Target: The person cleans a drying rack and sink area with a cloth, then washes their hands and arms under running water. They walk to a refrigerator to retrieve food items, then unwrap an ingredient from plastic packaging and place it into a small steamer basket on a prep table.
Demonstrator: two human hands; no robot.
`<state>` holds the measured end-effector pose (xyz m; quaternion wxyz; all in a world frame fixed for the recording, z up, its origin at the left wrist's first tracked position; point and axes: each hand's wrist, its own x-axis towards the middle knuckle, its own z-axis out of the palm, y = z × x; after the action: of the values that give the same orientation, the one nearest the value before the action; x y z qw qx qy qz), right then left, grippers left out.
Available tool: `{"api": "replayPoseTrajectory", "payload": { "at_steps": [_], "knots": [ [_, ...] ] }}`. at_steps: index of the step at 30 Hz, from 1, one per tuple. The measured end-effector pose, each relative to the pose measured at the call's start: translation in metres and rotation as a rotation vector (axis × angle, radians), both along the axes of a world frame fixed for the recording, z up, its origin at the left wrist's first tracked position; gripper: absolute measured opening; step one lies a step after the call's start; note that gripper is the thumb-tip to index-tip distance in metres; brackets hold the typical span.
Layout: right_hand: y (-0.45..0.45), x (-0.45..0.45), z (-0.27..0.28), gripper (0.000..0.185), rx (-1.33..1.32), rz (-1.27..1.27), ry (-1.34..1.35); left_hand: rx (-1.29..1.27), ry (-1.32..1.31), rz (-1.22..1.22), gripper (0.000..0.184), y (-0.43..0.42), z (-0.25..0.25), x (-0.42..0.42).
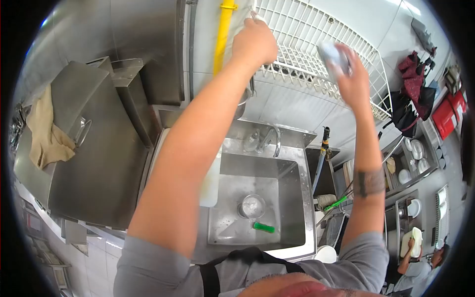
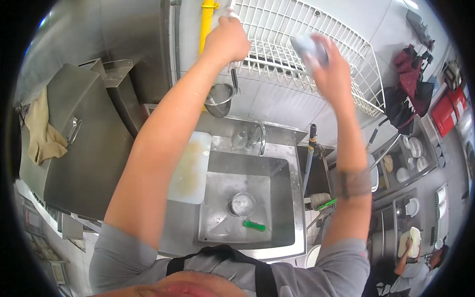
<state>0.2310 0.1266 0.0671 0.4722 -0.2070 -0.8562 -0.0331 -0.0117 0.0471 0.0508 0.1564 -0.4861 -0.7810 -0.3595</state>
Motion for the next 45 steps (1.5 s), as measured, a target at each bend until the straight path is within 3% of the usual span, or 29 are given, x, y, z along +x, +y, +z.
{"api": "replayPoseTrajectory", "payload": {
  "at_steps": [4,6,10,12,13,15,17,19,21,22,23,24,26,27,30,33,34,36,37,40,43,45],
  "knots": [
    [0.095,-0.116,0.060,0.042,0.099,-0.088,-0.143,-0.019,0.030,0.027,0.069,-0.003,0.000,0.001],
    [0.106,-0.162,0.072,0.025,0.318,-0.059,-0.050,-0.025,0.068,0.015,0.076,-0.004,0.000,0.000],
    [0.176,-0.233,0.076,0.027,0.476,-0.053,-0.052,-0.035,0.035,0.019,0.082,0.001,-0.004,-0.003],
    [0.177,-0.244,0.056,0.028,0.420,-0.128,-0.398,-0.007,0.016,-0.015,0.058,-0.002,-0.004,-0.002],
    [0.177,-0.244,0.049,0.028,0.415,-0.128,-0.405,-0.012,0.009,-0.018,0.058,-0.006,-0.002,-0.002],
    [0.184,-0.244,0.040,0.026,0.474,-0.187,-0.763,-0.128,0.052,-0.063,0.084,-0.014,0.001,-0.002],
    [0.209,-0.247,0.058,0.025,0.600,-0.134,-0.550,-0.106,0.052,-0.039,0.082,-0.011,-0.001,-0.001],
    [0.198,-0.249,0.092,0.024,0.468,-0.205,-0.176,-0.085,0.063,-0.011,0.080,-0.002,-0.006,-0.003],
    [0.196,-0.249,0.093,0.024,0.481,-0.151,-0.165,0.138,0.046,0.011,0.048,0.004,-0.014,-0.002],
    [0.197,-0.247,0.095,0.024,0.501,-0.100,-0.156,0.141,0.046,0.009,0.048,0.004,-0.013,-0.002],
    [0.201,-0.247,0.083,0.024,0.509,-0.101,-0.157,0.035,0.066,0.001,0.061,-0.003,-0.007,-0.001],
    [0.200,-0.245,0.056,0.025,0.493,-0.110,-0.401,-0.066,0.085,-0.004,0.077,-0.008,-0.002,0.000],
    [0.172,-0.231,0.037,0.024,0.431,-0.094,-0.825,-0.068,0.077,-0.006,0.077,-0.012,-0.001,0.001],
    [0.173,-0.231,0.043,0.024,0.436,-0.092,-0.826,-0.088,0.077,-0.013,0.077,-0.011,-0.003,0.000],
    [0.178,-0.247,0.070,0.026,0.399,-0.195,-0.497,0.034,0.169,0.025,0.076,-0.004,-0.011,-0.002],
    [0.195,-0.273,0.089,0.024,0.544,0.150,-0.010,-0.048,0.016,-0.022,0.078,-0.009,-0.003,0.000],
    [0.192,-0.277,0.077,0.024,0.546,0.147,-0.014,-0.046,0.012,-0.026,0.078,-0.009,-0.003,-0.001],
    [0.179,-0.280,0.043,0.025,0.469,-0.013,-0.281,-0.078,0.107,-0.051,0.082,-0.012,-0.003,-0.002],
    [0.172,-0.279,0.042,0.025,0.468,-0.017,-0.286,-0.077,0.103,-0.057,0.082,-0.010,-0.006,-0.003],
    [0.163,-0.265,0.074,0.027,0.553,-0.020,-0.690,0.000,0.044,-0.037,0.091,-0.008,-0.005,0.001],
    [0.143,-0.256,0.097,0.027,0.426,-0.088,-0.406,-0.032,-0.093,-0.081,0.096,-0.013,0.004,-0.001],
    [0.152,-0.271,0.071,0.027,0.373,-0.069,-0.380,-0.066,-0.079,-0.042,0.098,-0.005,0.002,-0.004]
  ]
}}
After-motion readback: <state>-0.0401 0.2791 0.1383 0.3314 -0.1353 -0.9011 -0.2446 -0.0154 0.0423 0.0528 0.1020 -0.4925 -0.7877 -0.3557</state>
